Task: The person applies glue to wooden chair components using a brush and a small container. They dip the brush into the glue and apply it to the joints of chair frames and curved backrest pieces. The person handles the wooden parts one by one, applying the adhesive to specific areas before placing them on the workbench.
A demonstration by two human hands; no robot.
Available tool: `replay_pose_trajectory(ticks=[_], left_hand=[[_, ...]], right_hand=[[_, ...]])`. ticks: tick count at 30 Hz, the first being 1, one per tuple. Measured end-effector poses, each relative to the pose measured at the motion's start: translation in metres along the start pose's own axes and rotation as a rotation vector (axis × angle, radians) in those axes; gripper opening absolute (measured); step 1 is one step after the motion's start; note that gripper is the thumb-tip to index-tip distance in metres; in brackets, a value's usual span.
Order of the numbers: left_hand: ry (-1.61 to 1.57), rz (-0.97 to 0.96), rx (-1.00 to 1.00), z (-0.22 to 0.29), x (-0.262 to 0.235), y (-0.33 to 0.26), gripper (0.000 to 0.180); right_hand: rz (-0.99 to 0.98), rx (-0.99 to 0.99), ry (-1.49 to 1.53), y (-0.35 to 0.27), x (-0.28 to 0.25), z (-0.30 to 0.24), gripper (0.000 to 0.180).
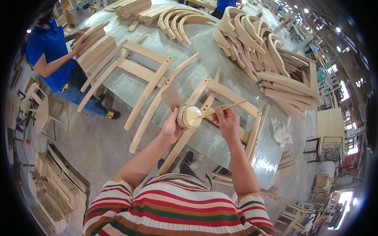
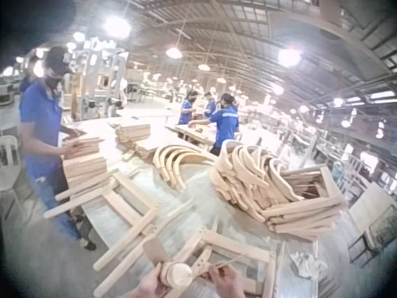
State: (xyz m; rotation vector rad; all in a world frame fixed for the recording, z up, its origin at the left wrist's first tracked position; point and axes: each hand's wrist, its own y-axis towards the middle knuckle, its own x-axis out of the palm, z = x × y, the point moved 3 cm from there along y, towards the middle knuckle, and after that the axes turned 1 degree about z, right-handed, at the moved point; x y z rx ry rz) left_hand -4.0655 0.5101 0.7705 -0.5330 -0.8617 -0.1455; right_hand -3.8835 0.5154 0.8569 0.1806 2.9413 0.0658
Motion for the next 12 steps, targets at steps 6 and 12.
replay_pose_trajectory(ticks=[6,12], left_hand=[[-0.142,-0.038,0.035,0.004,0.013,0.022,0.046],[-0.22,-0.058,0.098,0.011,0.031,0.064,0.046]], right_hand=[[-0.038,0.237,0.505,0.029,-0.013,0.032,0.013],[-0.057,-0.009,0.611,0.063,-0.042,0.03,0.006]])
